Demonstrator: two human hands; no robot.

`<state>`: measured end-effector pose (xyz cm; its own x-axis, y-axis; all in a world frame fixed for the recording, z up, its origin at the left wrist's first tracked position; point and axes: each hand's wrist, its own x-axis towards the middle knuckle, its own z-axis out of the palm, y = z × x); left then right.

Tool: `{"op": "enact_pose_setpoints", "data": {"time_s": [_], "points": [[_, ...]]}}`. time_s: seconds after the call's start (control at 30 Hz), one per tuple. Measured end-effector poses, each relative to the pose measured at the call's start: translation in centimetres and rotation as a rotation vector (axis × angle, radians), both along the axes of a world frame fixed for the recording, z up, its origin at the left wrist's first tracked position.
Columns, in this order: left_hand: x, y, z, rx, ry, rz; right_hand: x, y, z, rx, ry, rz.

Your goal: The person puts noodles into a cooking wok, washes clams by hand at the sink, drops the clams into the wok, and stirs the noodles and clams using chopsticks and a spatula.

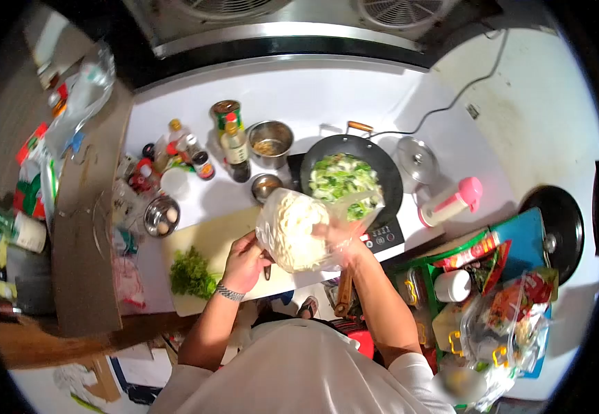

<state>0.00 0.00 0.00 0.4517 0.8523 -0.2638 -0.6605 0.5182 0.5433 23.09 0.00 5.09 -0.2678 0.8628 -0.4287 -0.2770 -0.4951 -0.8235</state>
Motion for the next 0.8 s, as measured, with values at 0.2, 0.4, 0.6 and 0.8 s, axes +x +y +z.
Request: {"op": "enact_pose_setpoints", "data": {"time_s": [0.2, 0.4, 0.6, 0.8], "points": [[8.3, 4.2, 3.6, 0.455, 0.455, 0.074, 3.5, 1.6, 4.4, 0.222, -0.530, -0.068], [13.8, 8.5, 6.4, 0.583, 0.580, 0.063, 9.5, 4.9, 1.2, 0.210, 0.214, -0.360], [16.3, 13.6, 8.3, 0.142, 0.465, 0.182, 13.0, 5.0, 4.3, 0.194, 0.133, -0.490], [16.0, 18.5, 7.6, 0.020, 0.172, 0.300, 18.8, 6.3, 1.4, 0.301, 0.567, -0.612]]}}
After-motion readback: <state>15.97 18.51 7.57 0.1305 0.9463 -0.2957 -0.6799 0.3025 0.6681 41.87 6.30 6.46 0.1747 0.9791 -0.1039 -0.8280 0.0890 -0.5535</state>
